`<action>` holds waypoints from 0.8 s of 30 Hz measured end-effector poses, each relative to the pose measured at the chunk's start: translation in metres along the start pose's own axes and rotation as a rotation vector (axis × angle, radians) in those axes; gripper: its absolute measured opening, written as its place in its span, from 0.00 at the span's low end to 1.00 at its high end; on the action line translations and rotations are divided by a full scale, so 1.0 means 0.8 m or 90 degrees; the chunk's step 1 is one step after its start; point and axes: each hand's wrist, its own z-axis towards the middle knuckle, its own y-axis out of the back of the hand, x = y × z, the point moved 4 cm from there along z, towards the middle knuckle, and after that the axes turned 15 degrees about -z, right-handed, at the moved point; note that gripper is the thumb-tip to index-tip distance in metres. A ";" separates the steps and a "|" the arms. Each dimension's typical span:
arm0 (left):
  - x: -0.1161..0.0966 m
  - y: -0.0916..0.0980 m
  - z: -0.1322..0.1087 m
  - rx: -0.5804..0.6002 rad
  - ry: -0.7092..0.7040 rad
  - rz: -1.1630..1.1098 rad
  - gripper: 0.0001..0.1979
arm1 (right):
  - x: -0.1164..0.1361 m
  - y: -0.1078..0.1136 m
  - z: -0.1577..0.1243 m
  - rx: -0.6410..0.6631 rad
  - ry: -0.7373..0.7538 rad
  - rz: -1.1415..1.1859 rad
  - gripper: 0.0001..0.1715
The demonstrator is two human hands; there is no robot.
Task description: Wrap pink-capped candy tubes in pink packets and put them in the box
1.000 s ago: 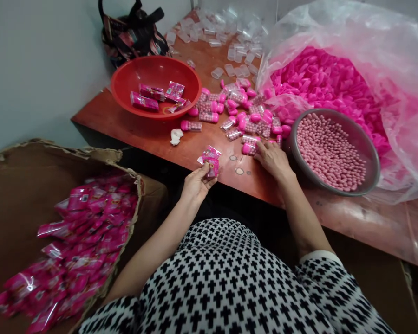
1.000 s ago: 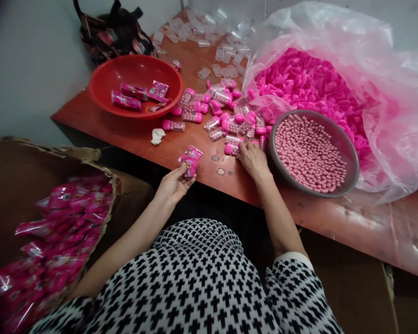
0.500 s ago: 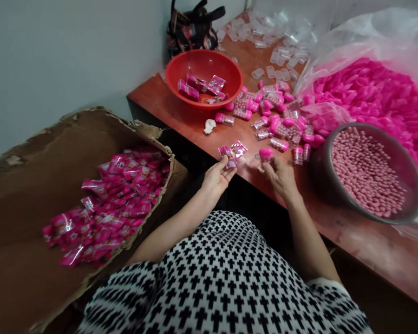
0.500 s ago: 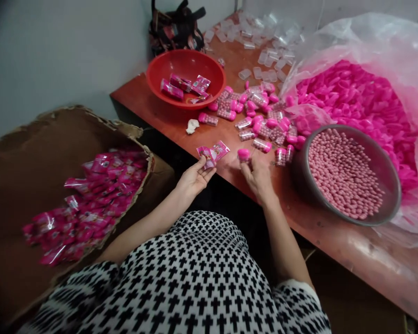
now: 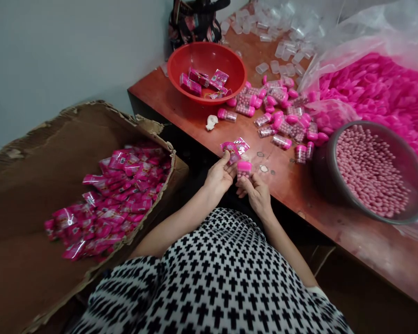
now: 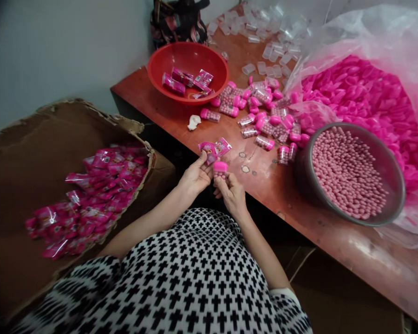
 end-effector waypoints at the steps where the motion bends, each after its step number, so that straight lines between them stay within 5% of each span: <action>1: 0.000 -0.001 0.000 0.003 -0.002 0.002 0.06 | 0.000 0.000 -0.001 -0.001 -0.001 0.004 0.19; 14: 0.009 -0.004 -0.005 0.103 -0.031 0.136 0.15 | -0.002 -0.001 0.008 0.006 0.005 0.028 0.19; 24: 0.003 -0.015 -0.009 0.250 -0.056 0.259 0.19 | 0.004 0.001 0.013 0.016 0.021 0.033 0.19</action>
